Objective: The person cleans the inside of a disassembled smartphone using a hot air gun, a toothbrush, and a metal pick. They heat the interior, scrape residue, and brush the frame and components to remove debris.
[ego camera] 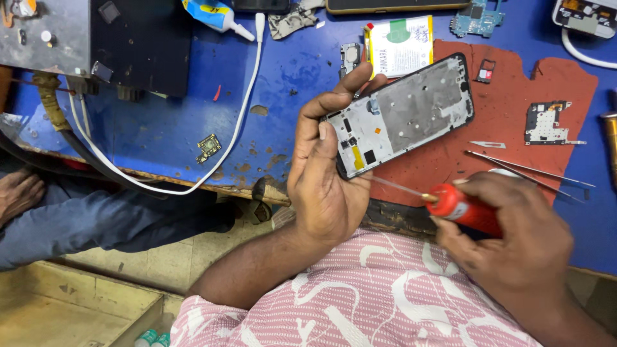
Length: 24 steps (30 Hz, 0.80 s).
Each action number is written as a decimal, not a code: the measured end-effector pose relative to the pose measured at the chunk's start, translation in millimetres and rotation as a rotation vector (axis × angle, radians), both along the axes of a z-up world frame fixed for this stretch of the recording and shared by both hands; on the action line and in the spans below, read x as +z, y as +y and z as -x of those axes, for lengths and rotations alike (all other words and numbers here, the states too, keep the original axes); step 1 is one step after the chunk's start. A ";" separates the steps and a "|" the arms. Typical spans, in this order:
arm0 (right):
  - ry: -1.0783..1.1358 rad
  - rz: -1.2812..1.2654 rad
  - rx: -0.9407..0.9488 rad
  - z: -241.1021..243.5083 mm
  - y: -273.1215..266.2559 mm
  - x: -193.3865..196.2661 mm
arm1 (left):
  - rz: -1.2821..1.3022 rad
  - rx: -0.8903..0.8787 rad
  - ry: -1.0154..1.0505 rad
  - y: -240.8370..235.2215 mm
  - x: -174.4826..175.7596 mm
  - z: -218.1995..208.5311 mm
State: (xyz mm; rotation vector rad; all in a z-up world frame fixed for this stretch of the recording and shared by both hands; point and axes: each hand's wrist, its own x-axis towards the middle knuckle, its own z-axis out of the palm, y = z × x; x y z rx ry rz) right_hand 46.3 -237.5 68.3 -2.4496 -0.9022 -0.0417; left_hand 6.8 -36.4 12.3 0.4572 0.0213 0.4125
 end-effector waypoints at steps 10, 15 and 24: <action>0.255 -0.152 -0.186 -6.1 -15.1 9.7 | -0.089 -0.091 0.063 3.6 0.8 6.8; 0.258 -0.158 -0.232 -11.9 -26.2 12.9 | -0.579 -0.234 0.200 30.3 23.3 19.3; 0.230 -0.213 -0.190 -16.8 -34.8 10.7 | -0.591 -0.401 0.588 41.5 18.0 7.0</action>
